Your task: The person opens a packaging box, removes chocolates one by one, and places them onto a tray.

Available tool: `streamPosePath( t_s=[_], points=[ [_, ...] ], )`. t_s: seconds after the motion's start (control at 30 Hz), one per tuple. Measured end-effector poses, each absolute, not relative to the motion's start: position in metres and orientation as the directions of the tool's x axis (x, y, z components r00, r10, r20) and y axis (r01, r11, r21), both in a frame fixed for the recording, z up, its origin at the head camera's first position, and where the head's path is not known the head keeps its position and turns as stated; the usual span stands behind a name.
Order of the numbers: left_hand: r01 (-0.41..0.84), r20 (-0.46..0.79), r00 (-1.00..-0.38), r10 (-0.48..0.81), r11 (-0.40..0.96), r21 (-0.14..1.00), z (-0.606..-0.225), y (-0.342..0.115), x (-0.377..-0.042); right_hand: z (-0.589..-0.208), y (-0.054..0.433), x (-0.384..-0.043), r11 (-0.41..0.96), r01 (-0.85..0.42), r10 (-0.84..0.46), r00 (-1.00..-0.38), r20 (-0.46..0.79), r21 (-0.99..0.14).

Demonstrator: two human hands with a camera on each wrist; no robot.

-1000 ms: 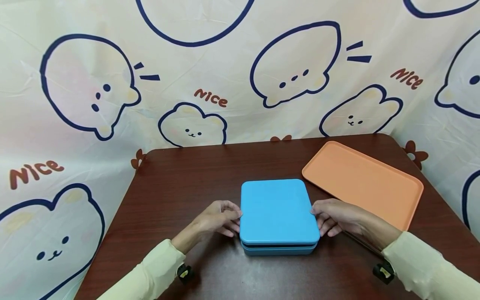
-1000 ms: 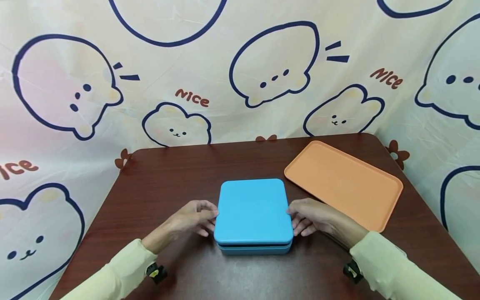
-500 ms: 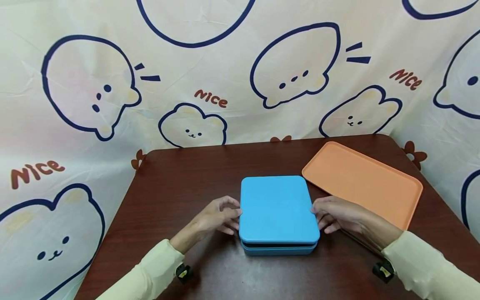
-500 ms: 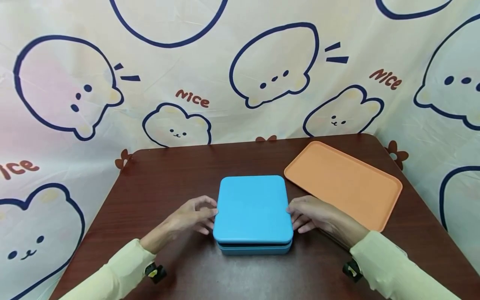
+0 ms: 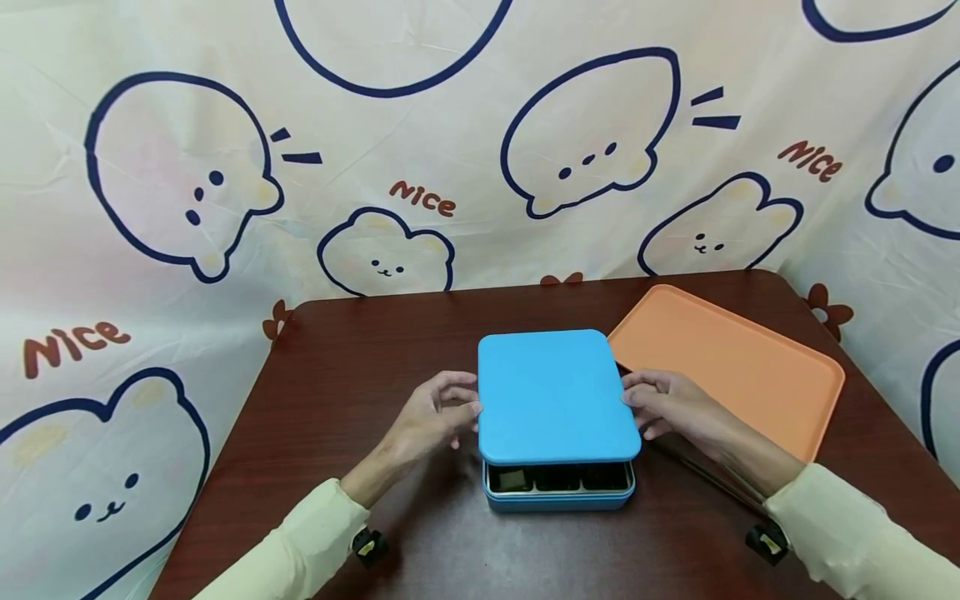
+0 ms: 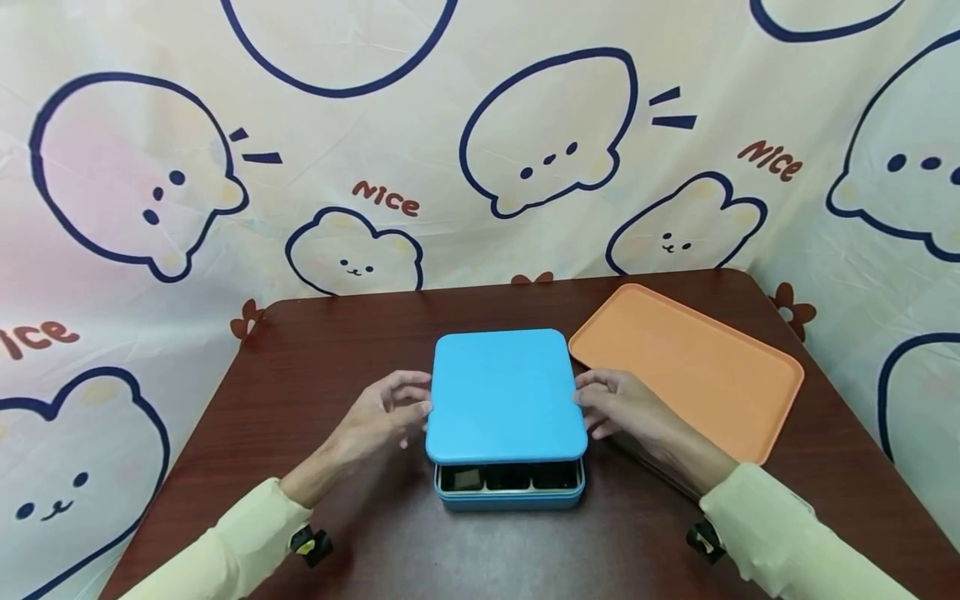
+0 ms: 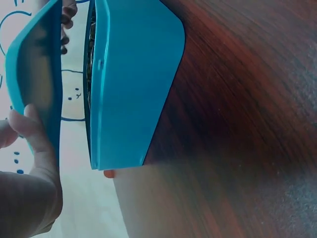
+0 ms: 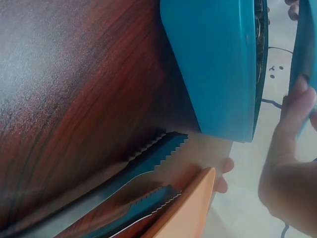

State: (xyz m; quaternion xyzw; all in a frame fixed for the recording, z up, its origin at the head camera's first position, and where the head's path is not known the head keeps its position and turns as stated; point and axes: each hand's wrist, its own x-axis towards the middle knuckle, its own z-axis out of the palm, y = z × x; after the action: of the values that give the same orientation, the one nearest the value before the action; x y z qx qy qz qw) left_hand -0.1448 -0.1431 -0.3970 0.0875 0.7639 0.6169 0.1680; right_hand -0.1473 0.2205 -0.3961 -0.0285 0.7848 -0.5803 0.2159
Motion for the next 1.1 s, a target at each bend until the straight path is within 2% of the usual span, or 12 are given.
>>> streamPosePath(
  t_s=[0.23, 0.5, 0.83, 1.1],
  points=[
    [-0.043, -0.114, -0.929, 0.352, 0.205, 0.978, -0.395, -0.143, -0.147, -0.398, 0.221, -0.148, 0.289, 0.102, -0.310, -0.931, -0.194, -0.952],
    [0.023, -0.063, -0.905, 0.422, 0.196, 0.980, -0.397, -0.148, -0.149, -0.404, 0.221, -0.149, 0.274, -0.035, -0.377, -0.923, -0.074, -0.961],
    [0.067, -0.032, -0.879, 0.476, 0.190, 0.979, -0.399, -0.152, -0.147, -0.402, 0.220, -0.147, 0.315, -0.039, -0.361, -0.929, -0.082, -0.948],
    [0.130, 0.019, -0.881, 0.474, 0.203, 0.971, -0.399, -0.154, -0.148, -0.402, 0.223, -0.149, 0.245, -0.003, -0.335, -0.939, -0.081, -0.970]
  ],
)
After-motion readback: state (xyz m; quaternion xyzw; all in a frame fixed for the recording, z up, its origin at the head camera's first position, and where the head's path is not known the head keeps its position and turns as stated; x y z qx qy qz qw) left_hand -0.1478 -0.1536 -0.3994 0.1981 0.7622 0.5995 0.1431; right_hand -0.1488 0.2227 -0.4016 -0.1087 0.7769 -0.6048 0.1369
